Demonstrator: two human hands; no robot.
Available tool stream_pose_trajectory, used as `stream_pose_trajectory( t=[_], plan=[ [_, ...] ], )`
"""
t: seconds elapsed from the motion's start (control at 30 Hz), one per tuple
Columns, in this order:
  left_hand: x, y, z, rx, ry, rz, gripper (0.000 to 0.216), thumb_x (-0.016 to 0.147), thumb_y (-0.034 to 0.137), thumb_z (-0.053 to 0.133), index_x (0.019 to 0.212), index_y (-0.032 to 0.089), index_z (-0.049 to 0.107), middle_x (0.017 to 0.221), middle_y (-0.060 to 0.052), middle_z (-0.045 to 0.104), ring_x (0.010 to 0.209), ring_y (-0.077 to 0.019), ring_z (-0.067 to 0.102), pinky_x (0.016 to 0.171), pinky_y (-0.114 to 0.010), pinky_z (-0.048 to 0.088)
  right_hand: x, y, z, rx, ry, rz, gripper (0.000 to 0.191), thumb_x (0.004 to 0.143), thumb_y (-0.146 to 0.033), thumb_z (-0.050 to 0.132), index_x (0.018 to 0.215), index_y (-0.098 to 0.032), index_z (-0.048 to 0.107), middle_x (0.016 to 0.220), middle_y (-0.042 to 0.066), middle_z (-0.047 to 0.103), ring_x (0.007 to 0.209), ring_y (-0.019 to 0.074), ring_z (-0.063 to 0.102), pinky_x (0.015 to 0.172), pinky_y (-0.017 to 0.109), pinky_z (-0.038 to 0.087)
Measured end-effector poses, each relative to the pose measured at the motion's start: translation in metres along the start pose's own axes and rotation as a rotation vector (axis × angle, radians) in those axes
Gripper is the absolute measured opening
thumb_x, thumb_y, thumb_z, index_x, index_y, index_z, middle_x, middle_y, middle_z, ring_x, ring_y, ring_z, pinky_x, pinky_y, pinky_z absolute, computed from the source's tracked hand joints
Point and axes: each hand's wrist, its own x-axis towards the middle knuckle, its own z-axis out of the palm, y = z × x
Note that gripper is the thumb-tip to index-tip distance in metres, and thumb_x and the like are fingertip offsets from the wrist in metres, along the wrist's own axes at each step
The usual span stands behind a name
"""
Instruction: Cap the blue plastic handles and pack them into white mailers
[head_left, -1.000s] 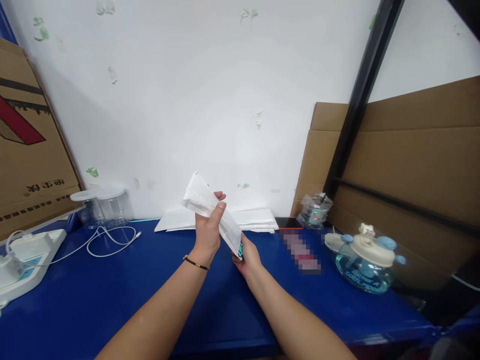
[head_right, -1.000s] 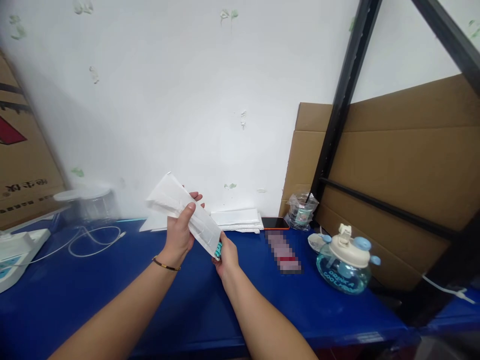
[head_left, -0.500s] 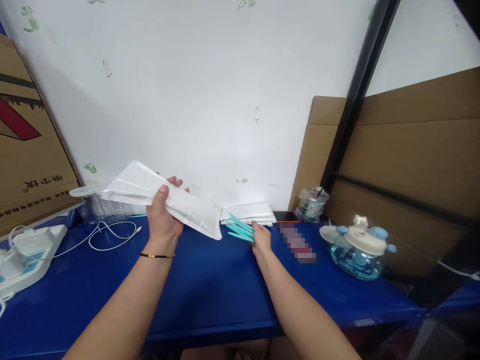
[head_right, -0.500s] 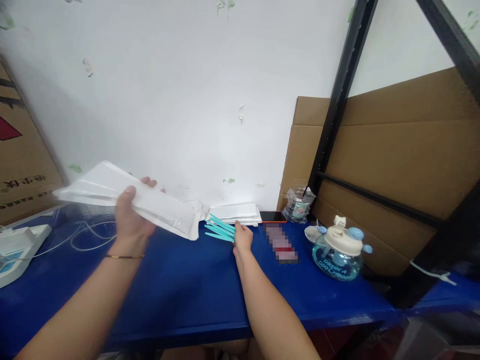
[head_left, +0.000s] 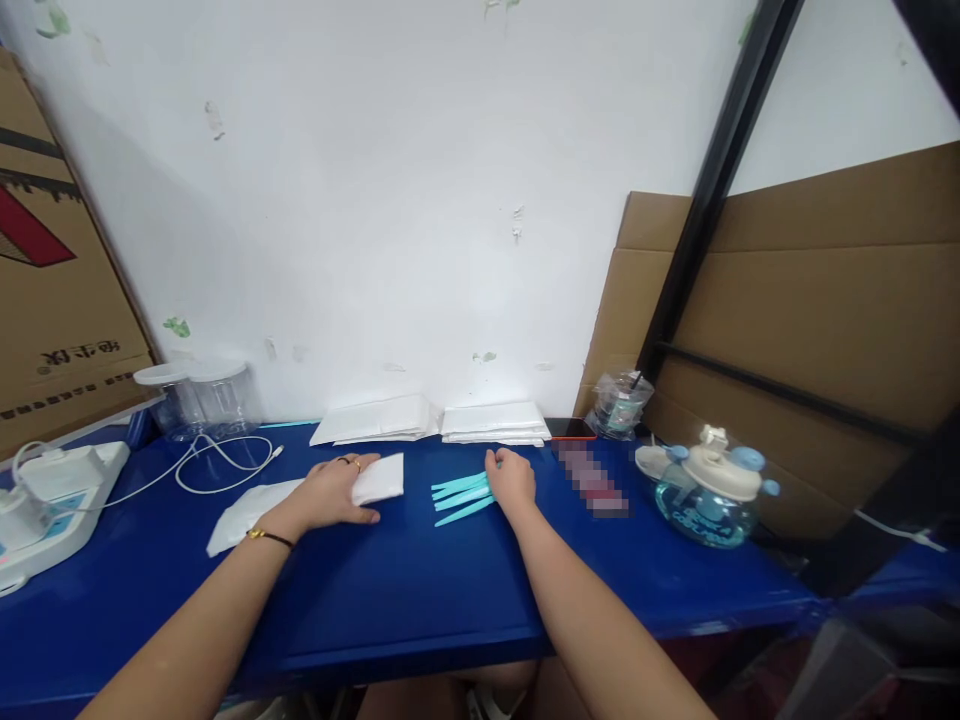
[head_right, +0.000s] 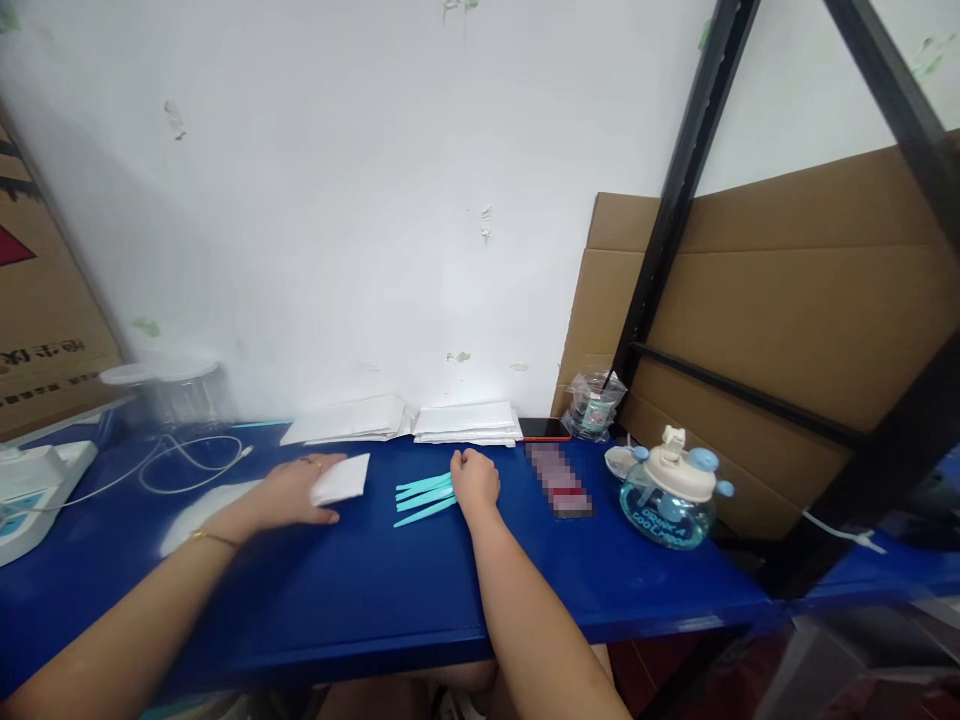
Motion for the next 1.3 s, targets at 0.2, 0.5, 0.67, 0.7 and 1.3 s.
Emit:
stream_pose_trajectory(
  t=[0.2,0.5,0.67,0.7,1.3],
  plan=[
    [0.002,0.005,0.033,-0.293,0.049,0.124,0.052,0.03,0.012,0.081,0.077,0.025,0.065,0.107,-0.008,0.063,0.115,-0.0299,0.047,0.104,-0.038,0.026,-0.013,-0.005,0.009,-0.162,-0.007,-0.12,0.024,0.082,-0.031,0.049,0.067,-0.018,0.064,0.082,0.012,0.065,0.094,0.0255,0.056,0.08,0.035,0.038],
    [0.037,0.032,0.115,-0.181,-0.427,0.087,0.02,0.05,0.006,0.072,0.051,0.022,0.059,0.052,0.002,0.055,0.052,-0.0134,0.051,0.057,-0.02,0.04,0.001,0.002,-0.008,-0.05,-0.321,-0.124,0.03,0.081,-0.037,0.05,0.062,-0.019,0.064,0.072,0.007,0.064,0.078,0.0195,0.058,0.067,0.027,0.038],
    [0.049,0.027,0.111,-0.123,-0.473,0.112,0.014,0.05,0.011,0.069,0.048,0.021,0.06,0.046,0.004,0.056,0.043,-0.0118,0.045,0.049,-0.021,0.033,0.038,0.005,-0.033,0.017,-0.625,-0.149,0.028,0.069,-0.038,0.063,0.052,-0.016,0.064,0.04,-0.004,0.049,0.04,0.009,0.042,0.045,0.02,0.031],
    [0.051,0.025,0.11,-0.112,-0.478,0.122,0.013,0.049,0.012,0.069,0.049,0.021,0.06,0.046,0.003,0.057,0.043,-0.012,0.046,0.048,-0.021,0.032,0.043,0.007,-0.036,0.04,-0.695,-0.144,0.028,0.067,-0.04,0.065,0.053,-0.016,0.065,0.039,-0.005,0.047,0.038,0.0077,0.038,0.042,0.02,0.029],
    [0.074,-0.01,0.096,-0.28,-0.083,0.213,0.023,0.043,0.018,0.077,0.054,0.024,0.057,0.054,0.003,0.057,0.048,-0.0132,0.051,0.047,-0.02,0.031,0.067,0.052,-0.026,0.3,-0.606,-0.096,0.028,0.06,-0.037,0.072,0.073,-0.013,0.07,0.054,-0.001,0.06,0.043,0.0067,0.044,0.041,0.018,0.032]
  ],
)
